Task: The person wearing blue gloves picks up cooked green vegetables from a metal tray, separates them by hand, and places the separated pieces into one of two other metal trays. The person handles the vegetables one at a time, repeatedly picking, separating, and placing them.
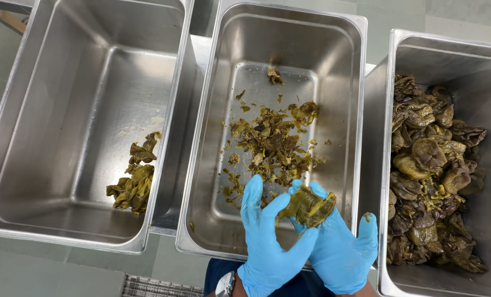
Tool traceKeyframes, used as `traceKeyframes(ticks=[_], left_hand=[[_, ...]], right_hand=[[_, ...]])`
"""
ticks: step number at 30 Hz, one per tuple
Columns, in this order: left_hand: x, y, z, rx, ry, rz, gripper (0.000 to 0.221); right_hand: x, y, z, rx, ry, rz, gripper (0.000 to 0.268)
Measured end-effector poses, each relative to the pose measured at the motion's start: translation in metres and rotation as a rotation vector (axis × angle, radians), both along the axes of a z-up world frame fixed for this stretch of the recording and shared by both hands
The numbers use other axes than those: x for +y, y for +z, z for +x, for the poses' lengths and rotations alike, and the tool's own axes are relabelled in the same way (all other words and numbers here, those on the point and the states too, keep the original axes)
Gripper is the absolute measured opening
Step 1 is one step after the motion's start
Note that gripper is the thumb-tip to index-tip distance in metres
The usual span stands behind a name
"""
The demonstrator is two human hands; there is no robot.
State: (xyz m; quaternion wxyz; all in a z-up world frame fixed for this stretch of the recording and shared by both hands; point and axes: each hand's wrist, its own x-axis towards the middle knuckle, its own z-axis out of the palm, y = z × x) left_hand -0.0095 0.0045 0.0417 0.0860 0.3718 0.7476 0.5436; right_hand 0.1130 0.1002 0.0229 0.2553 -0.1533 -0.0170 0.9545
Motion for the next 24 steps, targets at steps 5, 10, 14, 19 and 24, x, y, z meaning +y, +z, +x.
traceKeyframes(ticks=[5,10,14,19,24], left_hand=[[-0.004,-0.012,0.005,-0.100,0.054,0.021,0.053],[-0.004,-0.023,0.006,-0.148,0.042,-0.019,0.024],[-0.007,-0.019,0.000,-0.190,0.041,0.023,0.022],[-0.014,-0.004,-0.010,-0.233,0.068,0.134,0.023],[-0.021,-0.001,-0.010,-0.215,0.081,0.131,0.024]], right_hand=[[-0.001,-0.015,0.009,0.164,-0.007,-0.053,0.101],[-0.003,-0.022,0.013,0.139,-0.043,-0.084,0.101],[-0.004,-0.003,0.001,0.174,-0.029,-0.072,0.099],[-0.005,-0.034,0.017,0.145,-0.057,0.012,0.079],[-0.006,-0.029,0.018,0.156,-0.022,0.046,0.074]])
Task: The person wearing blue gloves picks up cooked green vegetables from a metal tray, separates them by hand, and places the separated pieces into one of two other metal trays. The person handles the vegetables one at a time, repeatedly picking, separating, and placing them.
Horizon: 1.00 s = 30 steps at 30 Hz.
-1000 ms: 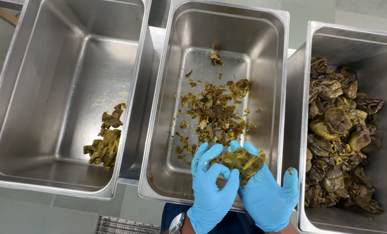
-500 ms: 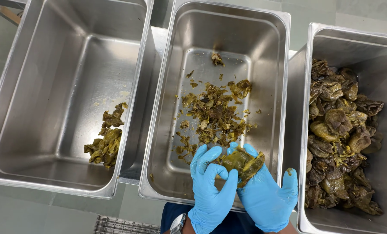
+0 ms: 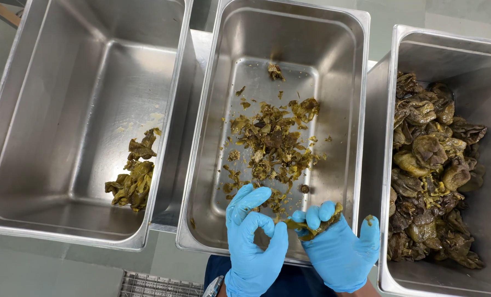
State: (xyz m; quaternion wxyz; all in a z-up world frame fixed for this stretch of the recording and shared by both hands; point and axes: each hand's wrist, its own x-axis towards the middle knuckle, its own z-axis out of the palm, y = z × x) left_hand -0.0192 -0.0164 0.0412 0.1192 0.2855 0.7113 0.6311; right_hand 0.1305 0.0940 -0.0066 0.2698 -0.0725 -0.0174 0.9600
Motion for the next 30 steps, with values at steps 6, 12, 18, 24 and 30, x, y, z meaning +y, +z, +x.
traceKeyframes(ticks=[6,12,18,24,30], left_hand=[[-0.001,-0.007,-0.005,-0.109,-0.016,-0.002,0.023],[-0.001,-0.016,-0.016,-0.406,0.003,0.026,0.019],[-0.008,-0.031,-0.026,-0.352,-0.076,-0.066,0.019],[-0.008,-0.034,-0.029,-0.892,-0.066,-0.050,0.054],[-0.009,-0.028,-0.023,-1.068,-0.027,0.077,0.047]], right_hand=[[0.000,0.016,-0.012,-0.211,-0.044,-0.023,0.087],[0.002,0.034,-0.026,-0.322,-0.069,-0.047,0.093],[0.002,0.044,-0.037,-0.401,-0.088,-0.044,0.099],[0.005,0.042,-0.038,-0.379,-0.100,-0.045,0.101],[0.008,0.041,-0.038,-0.112,-0.035,-0.185,0.098]])
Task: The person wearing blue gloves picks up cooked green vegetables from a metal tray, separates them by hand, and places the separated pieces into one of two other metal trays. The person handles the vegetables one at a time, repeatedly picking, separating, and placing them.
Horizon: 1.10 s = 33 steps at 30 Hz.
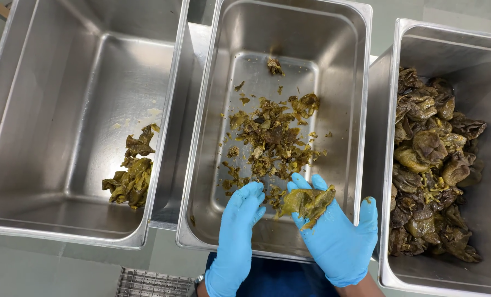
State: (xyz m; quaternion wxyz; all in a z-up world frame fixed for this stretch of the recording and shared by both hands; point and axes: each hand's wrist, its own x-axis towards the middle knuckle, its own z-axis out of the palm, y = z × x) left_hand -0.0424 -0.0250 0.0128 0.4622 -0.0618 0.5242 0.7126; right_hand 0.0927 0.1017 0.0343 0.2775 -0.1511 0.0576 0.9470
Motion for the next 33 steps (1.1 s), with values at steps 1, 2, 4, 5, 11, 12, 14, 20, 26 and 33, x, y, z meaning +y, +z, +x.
traceKeyframes(ticks=[1,2,4,5,11,12,14,20,26,33], left_hand=[[0.000,0.002,0.003,0.086,-0.012,-0.021,0.043],[-0.003,0.006,0.008,0.084,-0.012,-0.020,0.043],[-0.008,0.016,0.017,0.720,-0.107,-0.129,0.024],[-0.007,0.021,0.017,0.719,-0.107,-0.128,0.024],[-0.002,0.029,0.021,1.159,-0.302,-0.114,0.024],[0.001,0.028,0.022,1.131,-0.307,-0.084,0.023],[0.006,0.025,0.023,1.105,-0.313,-0.054,0.023],[0.011,0.020,0.018,1.329,-0.382,-0.251,0.023],[0.006,0.000,0.036,1.107,-0.385,-0.192,0.025],[0.016,0.027,0.021,1.091,-0.457,-0.143,0.031]], right_hand=[[-0.001,0.001,-0.001,0.073,0.002,-0.022,0.098],[-0.001,0.002,-0.001,0.071,0.002,-0.021,0.098],[0.000,0.002,0.001,0.211,0.043,-0.036,0.096],[0.000,0.002,0.001,0.210,0.043,-0.036,0.096],[-0.007,0.007,0.001,0.178,-0.070,-0.038,0.099],[-0.011,0.009,0.001,0.159,-0.121,0.047,0.098],[-0.015,0.017,-0.004,0.141,-0.172,0.131,0.097],[-0.013,0.014,-0.002,-0.455,-0.119,0.727,0.106],[-0.017,-0.003,0.012,-0.451,-0.106,0.648,0.109],[-0.020,0.010,0.006,-0.463,-0.125,0.619,0.111]])
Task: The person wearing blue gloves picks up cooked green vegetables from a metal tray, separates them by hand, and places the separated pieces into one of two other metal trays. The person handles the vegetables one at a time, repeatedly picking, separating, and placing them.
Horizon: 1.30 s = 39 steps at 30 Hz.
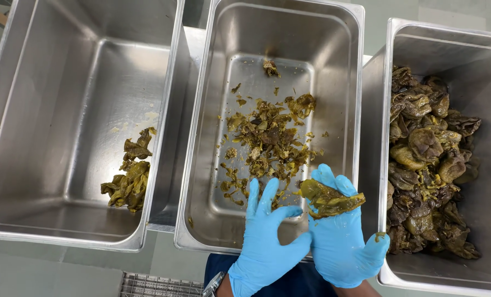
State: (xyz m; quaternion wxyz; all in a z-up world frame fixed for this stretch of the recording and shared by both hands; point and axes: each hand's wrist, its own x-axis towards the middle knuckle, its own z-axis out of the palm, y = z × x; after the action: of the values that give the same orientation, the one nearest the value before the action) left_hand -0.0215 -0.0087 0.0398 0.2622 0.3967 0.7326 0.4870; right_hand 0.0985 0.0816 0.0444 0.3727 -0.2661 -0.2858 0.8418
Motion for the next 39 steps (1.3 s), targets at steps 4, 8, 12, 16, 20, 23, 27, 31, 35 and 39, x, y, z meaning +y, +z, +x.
traceKeyframes(ticks=[4,8,12,16,20,23,27,31,35,39], left_hand=[[-0.001,-0.007,0.000,0.003,0.024,-0.100,0.026],[-0.002,-0.012,0.003,-0.040,0.060,-0.084,0.023],[-0.004,-0.015,0.008,-0.074,0.130,0.002,0.023],[-0.006,-0.009,0.009,-0.001,0.188,0.105,0.024],[-0.004,0.005,0.003,0.089,0.171,0.150,0.023],[-0.002,0.013,-0.003,0.142,0.140,0.174,0.020],[-0.004,0.021,-0.004,0.329,0.138,0.123,0.023],[-0.007,0.019,-0.002,0.494,0.099,0.071,0.022],[-0.009,0.003,-0.004,0.698,-0.060,0.017,0.018],[-0.013,0.002,-0.011,0.788,-0.213,0.018,0.020]], right_hand=[[0.000,0.005,-0.003,-0.019,-0.039,0.015,0.112],[0.005,0.003,-0.006,-0.026,-0.052,0.030,0.112],[0.018,-0.008,0.001,0.342,-0.002,-0.342,0.102],[0.023,-0.001,-0.003,0.352,0.011,-0.514,0.098],[0.014,0.008,-0.009,0.113,-0.013,-0.401,0.101],[0.010,0.012,-0.011,0.089,-0.035,-0.356,0.103],[0.010,0.009,-0.013,0.053,-0.046,-0.205,0.105],[0.018,0.009,-0.016,-0.016,-0.075,-0.167,0.103],[0.024,-0.001,-0.006,-0.026,-0.053,-0.143,0.095],[0.031,-0.004,0.000,-0.065,-0.021,0.071,0.078]])
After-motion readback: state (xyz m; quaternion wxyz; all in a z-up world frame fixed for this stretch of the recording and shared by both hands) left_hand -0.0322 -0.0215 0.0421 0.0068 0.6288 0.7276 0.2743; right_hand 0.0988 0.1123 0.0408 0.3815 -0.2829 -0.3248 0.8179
